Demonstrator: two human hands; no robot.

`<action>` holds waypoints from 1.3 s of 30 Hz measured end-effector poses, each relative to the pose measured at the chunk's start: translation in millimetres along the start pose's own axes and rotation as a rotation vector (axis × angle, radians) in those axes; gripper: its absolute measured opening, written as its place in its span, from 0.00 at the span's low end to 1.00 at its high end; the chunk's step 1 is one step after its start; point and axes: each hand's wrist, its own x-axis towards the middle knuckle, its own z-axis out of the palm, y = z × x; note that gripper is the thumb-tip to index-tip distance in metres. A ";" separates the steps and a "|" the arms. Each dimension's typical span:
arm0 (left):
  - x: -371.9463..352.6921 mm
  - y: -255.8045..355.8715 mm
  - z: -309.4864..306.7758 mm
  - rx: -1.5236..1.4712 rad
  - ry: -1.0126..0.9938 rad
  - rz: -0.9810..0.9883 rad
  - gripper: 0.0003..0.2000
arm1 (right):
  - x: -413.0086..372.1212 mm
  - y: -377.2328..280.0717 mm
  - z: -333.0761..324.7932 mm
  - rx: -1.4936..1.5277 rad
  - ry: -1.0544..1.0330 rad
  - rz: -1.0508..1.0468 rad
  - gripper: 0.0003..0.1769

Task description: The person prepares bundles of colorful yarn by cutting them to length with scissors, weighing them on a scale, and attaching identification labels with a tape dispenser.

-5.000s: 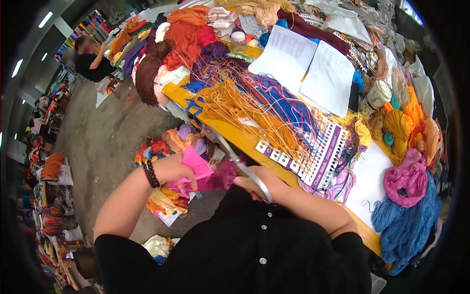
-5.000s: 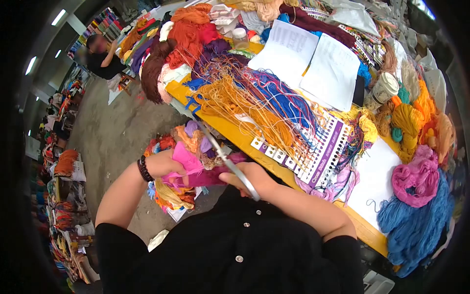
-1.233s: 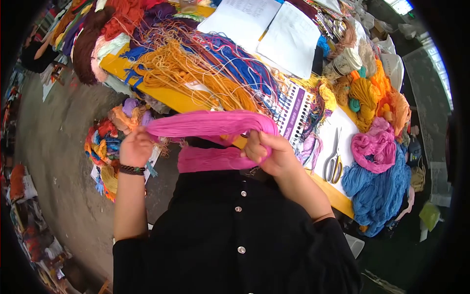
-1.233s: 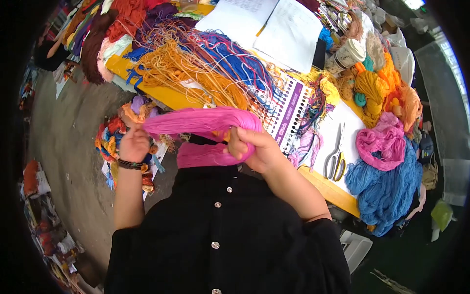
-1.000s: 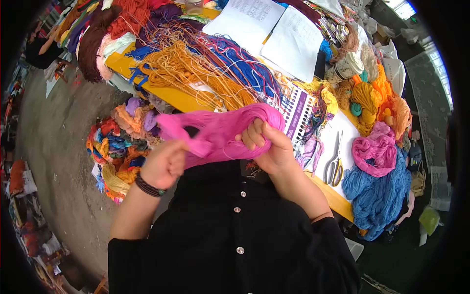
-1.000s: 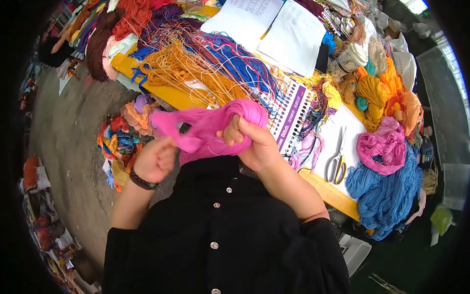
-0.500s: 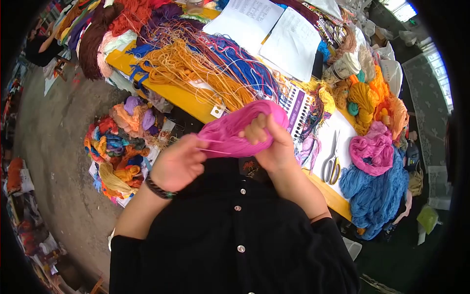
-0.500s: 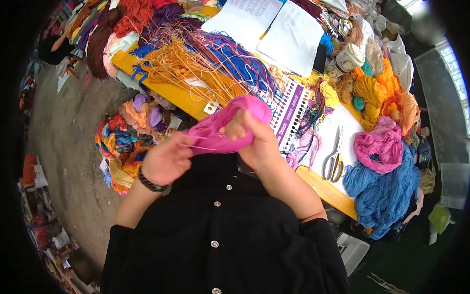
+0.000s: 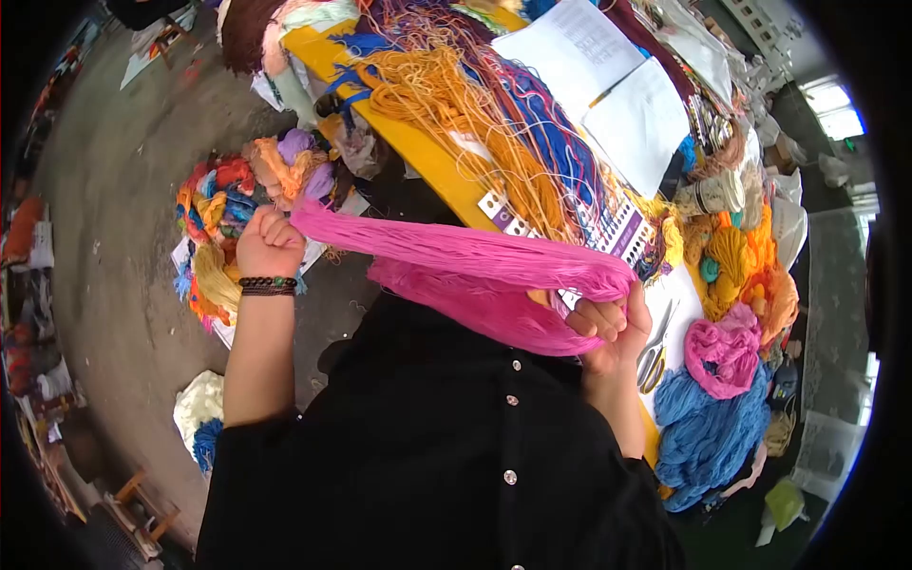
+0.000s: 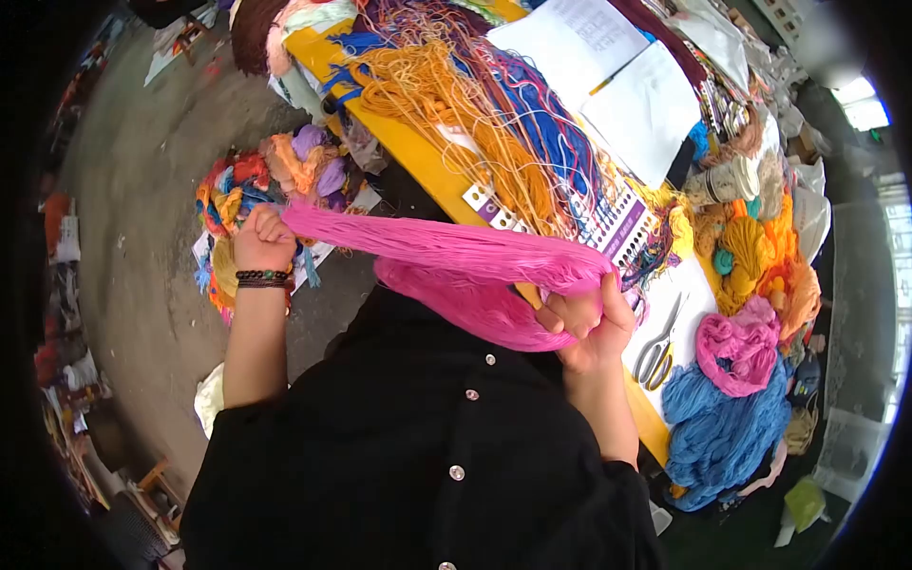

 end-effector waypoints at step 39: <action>53.6 -100.3 -161.3 1.334 0.207 -0.436 0.07 | -2.6 -24.5 -0.4 -0.091 -0.394 0.014 0.21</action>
